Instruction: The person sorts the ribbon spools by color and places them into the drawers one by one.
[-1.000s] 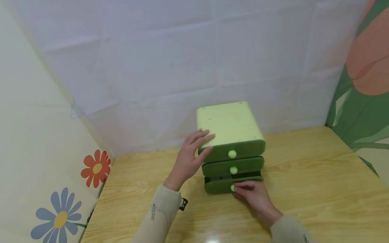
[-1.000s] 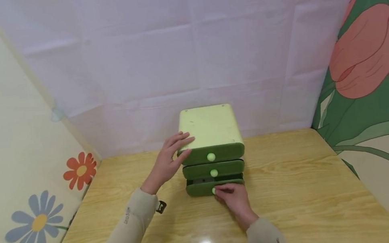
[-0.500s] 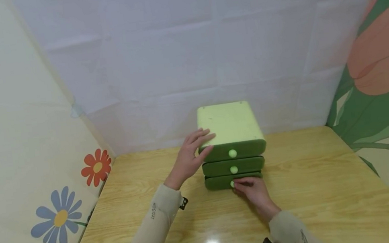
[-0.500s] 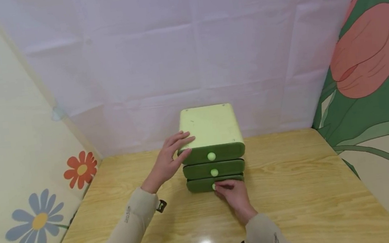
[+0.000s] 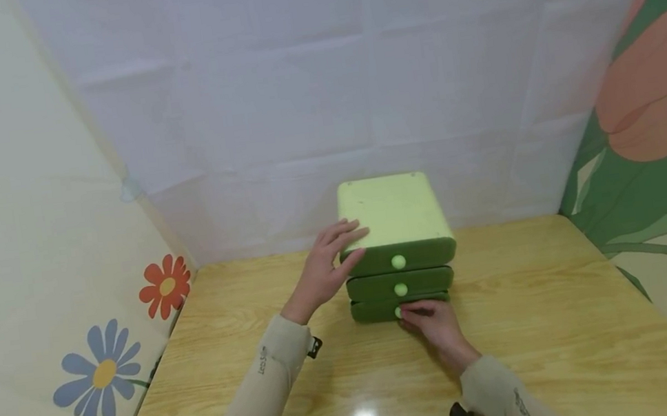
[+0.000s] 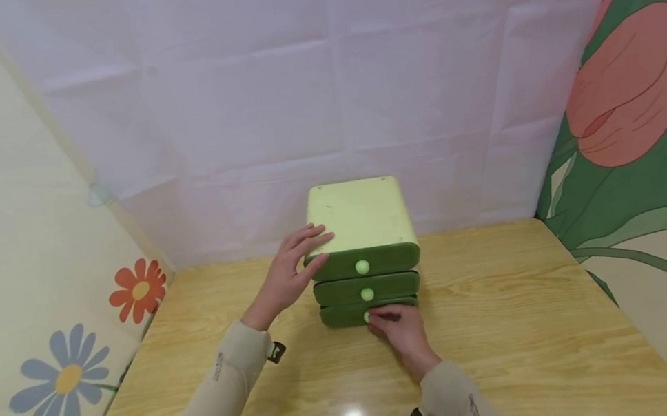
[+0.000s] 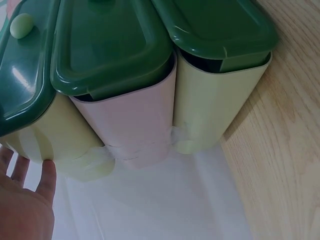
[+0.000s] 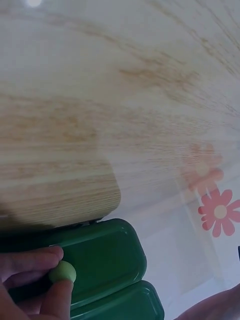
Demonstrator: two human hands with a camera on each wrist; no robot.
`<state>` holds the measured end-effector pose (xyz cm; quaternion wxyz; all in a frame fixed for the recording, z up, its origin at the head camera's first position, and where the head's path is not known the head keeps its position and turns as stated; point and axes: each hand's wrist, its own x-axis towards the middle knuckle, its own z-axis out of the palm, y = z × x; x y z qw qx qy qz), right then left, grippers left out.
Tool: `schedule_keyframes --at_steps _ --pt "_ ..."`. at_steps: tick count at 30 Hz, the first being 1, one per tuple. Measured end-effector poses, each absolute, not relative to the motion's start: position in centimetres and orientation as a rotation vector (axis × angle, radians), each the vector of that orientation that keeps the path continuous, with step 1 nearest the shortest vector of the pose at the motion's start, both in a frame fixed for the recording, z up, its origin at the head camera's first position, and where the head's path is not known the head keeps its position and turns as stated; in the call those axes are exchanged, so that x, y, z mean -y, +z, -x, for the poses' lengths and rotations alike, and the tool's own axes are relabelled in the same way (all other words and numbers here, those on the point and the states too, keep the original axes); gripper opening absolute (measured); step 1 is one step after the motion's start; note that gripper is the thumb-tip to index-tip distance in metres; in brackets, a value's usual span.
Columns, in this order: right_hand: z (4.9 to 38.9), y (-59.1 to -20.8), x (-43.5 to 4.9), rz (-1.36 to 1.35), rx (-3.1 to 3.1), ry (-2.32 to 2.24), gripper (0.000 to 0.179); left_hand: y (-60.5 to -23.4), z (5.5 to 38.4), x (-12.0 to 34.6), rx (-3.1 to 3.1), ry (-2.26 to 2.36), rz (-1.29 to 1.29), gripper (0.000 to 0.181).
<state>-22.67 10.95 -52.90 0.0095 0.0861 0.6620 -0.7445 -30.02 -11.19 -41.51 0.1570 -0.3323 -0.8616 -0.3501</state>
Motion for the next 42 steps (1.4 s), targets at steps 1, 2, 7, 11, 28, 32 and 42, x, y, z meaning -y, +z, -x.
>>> schedule_keyframes --at_steps 1,2,7,11,28,32,42 --pt "22.71 -52.9 -10.97 -0.264 -2.074 -2.327 0.019 -41.52 30.01 11.18 2.464 -1.002 0.952 0.042" --pt "22.77 -52.92 -10.97 -0.263 -2.077 -2.327 0.019 -41.5 30.0 11.17 2.463 -1.001 0.954 0.042" --pt "22.99 -52.95 -11.0 -0.253 -2.078 -2.329 0.019 -41.41 29.91 11.17 2.461 -1.001 0.955 0.042" --pt "23.09 -52.91 -11.03 -0.242 -2.081 -2.329 0.018 -41.32 29.87 11.17 2.459 -1.005 0.956 0.041" --pt "23.16 -52.84 -11.09 -0.256 -2.102 -2.31 0.018 -41.02 29.88 11.49 2.505 -1.051 0.987 0.042" --pt "23.06 -52.84 -11.03 -0.26 -2.095 -2.316 0.018 -41.09 29.84 11.47 2.504 -1.058 0.981 0.042" --pt "22.98 -52.98 -11.15 -0.25 -2.092 -2.305 0.021 -41.28 29.78 11.27 2.489 -1.041 0.961 0.043"
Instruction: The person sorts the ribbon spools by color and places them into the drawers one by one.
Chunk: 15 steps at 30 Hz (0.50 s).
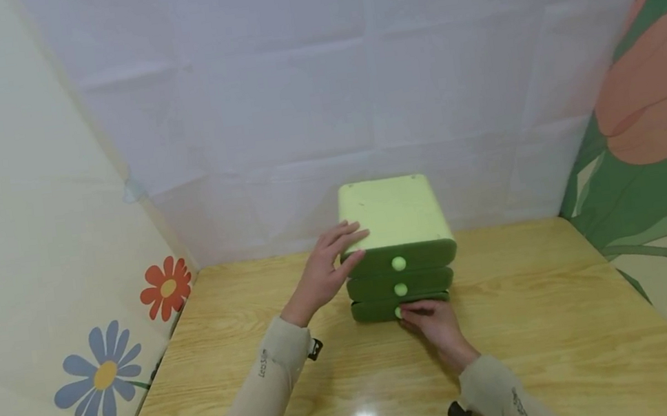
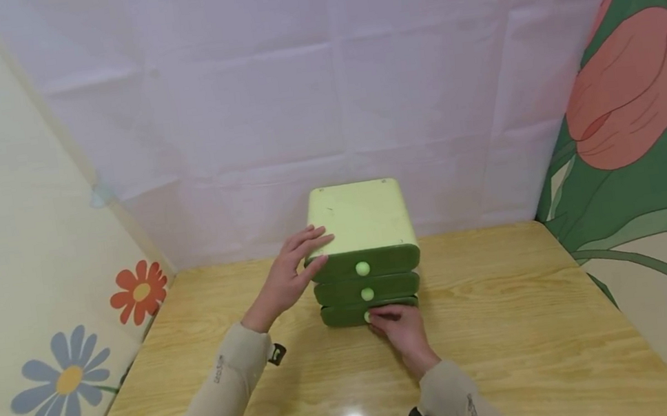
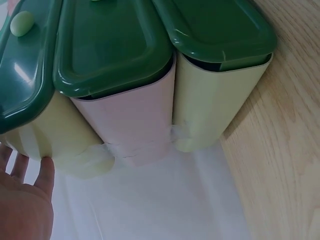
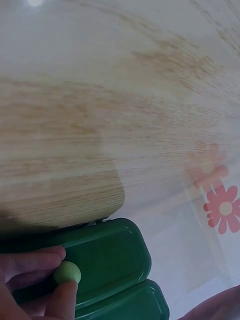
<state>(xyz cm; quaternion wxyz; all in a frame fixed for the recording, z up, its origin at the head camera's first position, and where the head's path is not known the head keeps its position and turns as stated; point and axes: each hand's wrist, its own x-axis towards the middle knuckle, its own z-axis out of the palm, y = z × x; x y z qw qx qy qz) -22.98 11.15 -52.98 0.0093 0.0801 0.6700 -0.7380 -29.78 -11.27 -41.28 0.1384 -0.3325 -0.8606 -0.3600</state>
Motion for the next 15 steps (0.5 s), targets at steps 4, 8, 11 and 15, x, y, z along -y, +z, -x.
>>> schedule_keyframes --at_steps 4,8,11,15 --pt "23.0 -52.98 -11.28 -0.23 -2.062 -2.34 0.023 -41.46 29.78 11.24 2.486 -1.038 0.952 0.044" --pt "23.01 -53.04 -11.37 -0.227 -2.062 -2.344 0.022 -41.63 29.81 11.21 2.485 -1.033 0.955 0.045" --pt "22.93 -52.97 -11.38 -0.23 -2.063 -2.337 0.021 -41.65 29.8 11.22 2.489 -1.033 0.961 0.045" --pt "22.85 -52.78 -11.43 -0.232 -2.07 -2.312 0.02 -41.67 29.75 11.41 2.502 -1.015 0.971 0.048"
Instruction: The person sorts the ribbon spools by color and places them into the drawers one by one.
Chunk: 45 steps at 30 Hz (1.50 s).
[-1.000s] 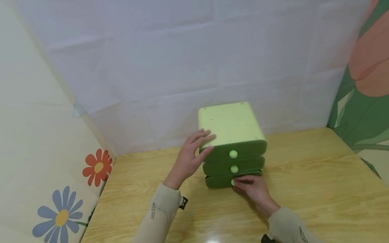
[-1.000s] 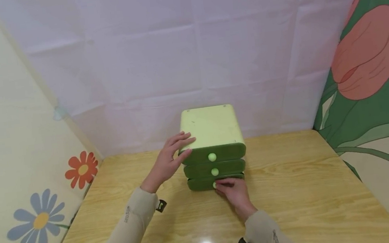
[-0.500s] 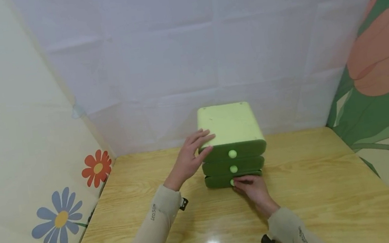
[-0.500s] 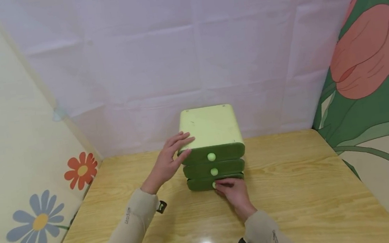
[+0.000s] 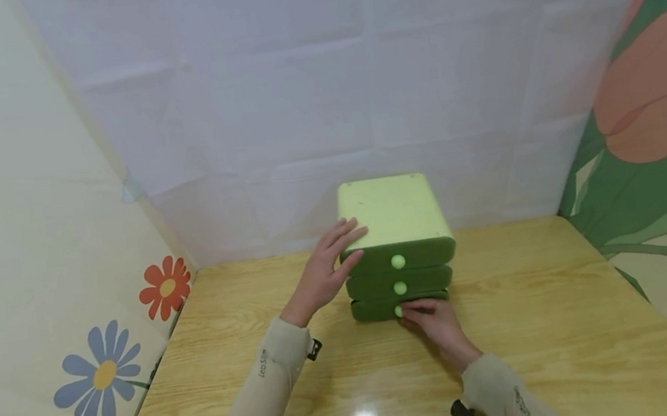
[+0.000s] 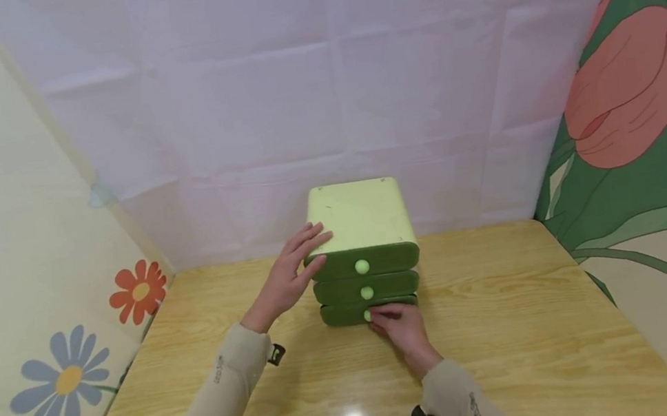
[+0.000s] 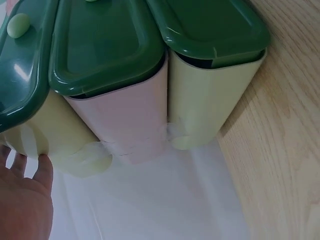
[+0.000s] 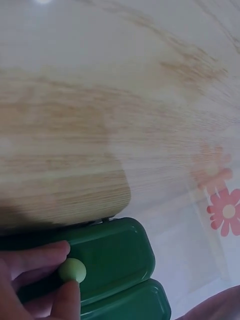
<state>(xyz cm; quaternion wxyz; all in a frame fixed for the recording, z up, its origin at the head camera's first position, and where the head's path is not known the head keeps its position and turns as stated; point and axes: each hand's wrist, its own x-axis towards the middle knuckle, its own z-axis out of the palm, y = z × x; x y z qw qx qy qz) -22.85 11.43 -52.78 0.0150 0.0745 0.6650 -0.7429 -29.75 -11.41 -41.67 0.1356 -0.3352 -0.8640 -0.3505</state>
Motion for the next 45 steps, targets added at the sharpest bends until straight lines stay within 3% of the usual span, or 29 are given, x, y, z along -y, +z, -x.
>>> schedule_keyframes --at_steps 15,25,45 --pt "23.2 -52.9 -11.8 -0.1 -2.509 -1.95 0.015 -41.8 29.6 11.9 2.484 -0.996 0.997 0.05" --pt "24.1 -53.4 -11.7 0.01 -2.674 -1.979 0.007 -41.6 29.8 12.2 2.505 -1.048 1.02 0.048" --pt "24.3 -53.4 -11.9 -0.003 -2.713 -1.952 0.007 -41.6 30.0 12.1 2.496 -1.067 1.041 0.047"
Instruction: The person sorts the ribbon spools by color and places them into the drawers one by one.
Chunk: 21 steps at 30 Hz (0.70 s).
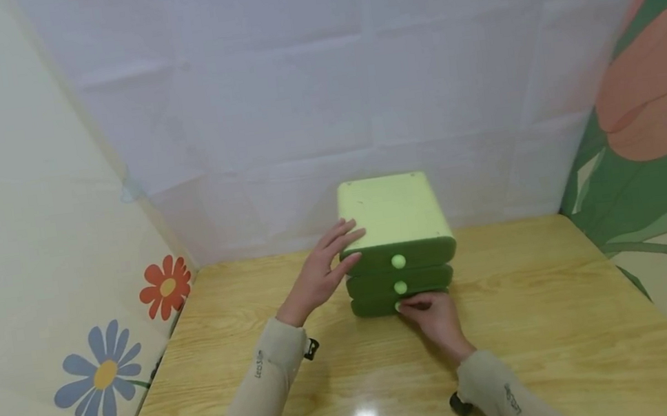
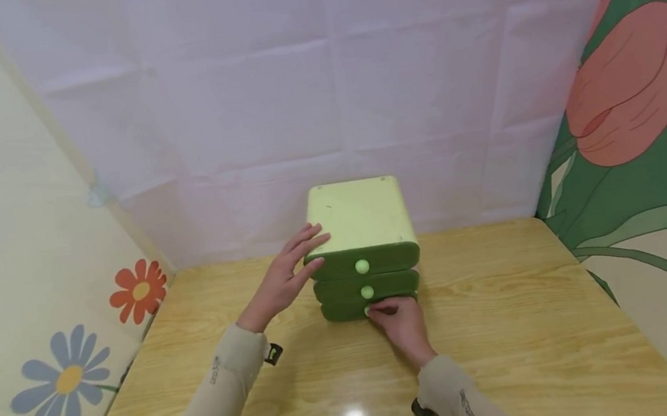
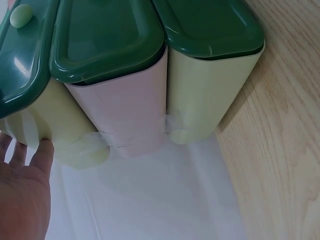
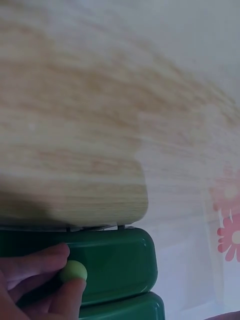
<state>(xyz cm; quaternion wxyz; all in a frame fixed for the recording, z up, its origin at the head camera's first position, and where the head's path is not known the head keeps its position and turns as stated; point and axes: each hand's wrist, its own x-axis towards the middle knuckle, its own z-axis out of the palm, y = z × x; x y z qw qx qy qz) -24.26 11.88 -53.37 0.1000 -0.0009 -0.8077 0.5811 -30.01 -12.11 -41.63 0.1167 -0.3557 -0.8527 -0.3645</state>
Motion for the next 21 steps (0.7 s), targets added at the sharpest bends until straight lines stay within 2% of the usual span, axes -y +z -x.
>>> schedule_keyframes --at_steps 21 --pt "24.07 -52.37 -11.64 0.046 2.394 1.75 0.009 -41.59 29.98 12.11 2.505 -1.082 1.035 0.047"
